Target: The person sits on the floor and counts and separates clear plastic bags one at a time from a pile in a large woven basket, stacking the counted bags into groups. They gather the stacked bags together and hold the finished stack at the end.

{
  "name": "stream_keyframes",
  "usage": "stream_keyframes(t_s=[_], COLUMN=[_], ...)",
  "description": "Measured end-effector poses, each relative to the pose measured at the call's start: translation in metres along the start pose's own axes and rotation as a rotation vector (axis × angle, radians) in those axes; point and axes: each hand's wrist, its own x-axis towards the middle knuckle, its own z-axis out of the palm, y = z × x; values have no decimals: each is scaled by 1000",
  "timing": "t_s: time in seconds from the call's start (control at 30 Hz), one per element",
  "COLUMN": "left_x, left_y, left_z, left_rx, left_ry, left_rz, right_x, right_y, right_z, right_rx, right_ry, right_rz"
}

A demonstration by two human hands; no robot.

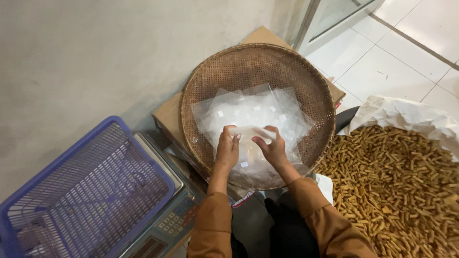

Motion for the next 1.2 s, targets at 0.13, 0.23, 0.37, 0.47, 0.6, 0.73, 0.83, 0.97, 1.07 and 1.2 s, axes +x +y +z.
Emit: stream_keyframes(t_s=[0.13,0.23,0.37,0.47,0.6,0.73,0.83,0.97,1.07,1.2], left_x=[4,9,15,21,24,18,16,18,29,37], left_y=[-10,-10,-4,-3,-17,-37,-42,-27,-9,10], left_z=[0,-1,-8,-21,-34,-22,-10,2,1,-17], left_rx=[-219,-276,-440,-527,-588,-396,-242,-369,-739,-1237], left_ry=[0,35,112,193,274,166,43,35,214,561], left_rz=[-135,-275,-183,-165,-179,-393,-381,-495,-720,-590], right_x=[-2,-2,8,26,55,78,91,95,78,45], right_y=[17,26,31,28,28,39,48,37,5,-39], right_z=[-3,-1,2,2,5,13,21,39,53,49], right_rx=[-2,-30,-14,158,557,874,928,930,865,616], right_ry=[-169,-202,-220,-199,-122,50,117,172,126,-106], right_rz=[36,24,120,112,662,719,747,869,732,556])
